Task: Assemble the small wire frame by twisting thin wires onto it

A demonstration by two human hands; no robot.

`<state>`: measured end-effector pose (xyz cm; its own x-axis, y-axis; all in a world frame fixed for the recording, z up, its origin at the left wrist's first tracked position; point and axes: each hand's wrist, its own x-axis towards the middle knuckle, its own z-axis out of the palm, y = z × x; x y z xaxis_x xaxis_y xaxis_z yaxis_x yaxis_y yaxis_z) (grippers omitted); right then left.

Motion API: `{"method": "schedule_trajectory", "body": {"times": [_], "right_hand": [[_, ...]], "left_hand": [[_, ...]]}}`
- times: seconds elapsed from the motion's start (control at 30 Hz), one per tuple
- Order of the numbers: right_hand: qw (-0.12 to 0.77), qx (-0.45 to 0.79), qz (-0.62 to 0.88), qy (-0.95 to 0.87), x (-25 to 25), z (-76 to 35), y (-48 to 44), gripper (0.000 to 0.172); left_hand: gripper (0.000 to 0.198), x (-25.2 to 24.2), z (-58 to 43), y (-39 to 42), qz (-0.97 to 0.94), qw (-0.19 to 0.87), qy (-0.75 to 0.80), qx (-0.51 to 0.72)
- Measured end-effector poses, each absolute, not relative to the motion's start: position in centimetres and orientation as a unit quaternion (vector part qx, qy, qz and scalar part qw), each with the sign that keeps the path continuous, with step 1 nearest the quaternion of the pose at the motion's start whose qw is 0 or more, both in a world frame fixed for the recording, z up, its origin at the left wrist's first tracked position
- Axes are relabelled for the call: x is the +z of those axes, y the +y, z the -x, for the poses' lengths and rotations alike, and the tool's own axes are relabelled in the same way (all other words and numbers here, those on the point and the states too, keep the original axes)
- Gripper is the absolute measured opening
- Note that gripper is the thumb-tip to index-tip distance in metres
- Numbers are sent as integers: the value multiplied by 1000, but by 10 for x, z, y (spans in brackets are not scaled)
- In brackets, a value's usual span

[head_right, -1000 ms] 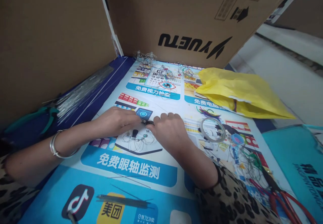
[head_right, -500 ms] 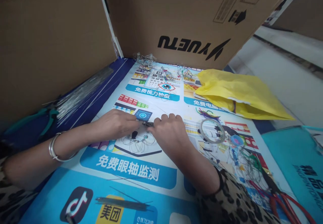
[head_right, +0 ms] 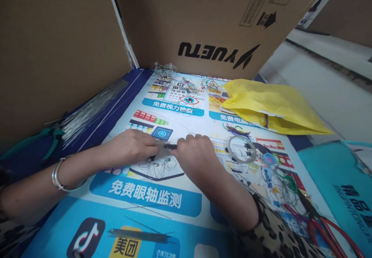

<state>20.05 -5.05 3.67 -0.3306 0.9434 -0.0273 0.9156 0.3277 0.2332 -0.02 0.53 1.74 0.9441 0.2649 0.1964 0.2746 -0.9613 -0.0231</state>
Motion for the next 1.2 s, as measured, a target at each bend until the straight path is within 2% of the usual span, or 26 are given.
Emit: {"method": "schedule_trajectory", "body": {"times": [0.27,0.47,0.7,0.93,1.2], "right_hand": [[84,100,-574,808,38,-207,-49,35],[86,97,-565,815,35,-208,-46,31],[76,79,-557,823,28,-214,-42,34],[43,52,-556,828,21,-218,-46,37],[10,100,-519,849,15,-214,-51,36]], "left_hand": [[12,24,0,6,974,0,-219,-60],[17,26,-1,11,957,-102,-236,-133],[19,19,1,18,934,-197,-256,-155],[20,18,-1,17,922,-208,-289,-154],[20,11,-3,15,916,-198,-311,-156]]}}
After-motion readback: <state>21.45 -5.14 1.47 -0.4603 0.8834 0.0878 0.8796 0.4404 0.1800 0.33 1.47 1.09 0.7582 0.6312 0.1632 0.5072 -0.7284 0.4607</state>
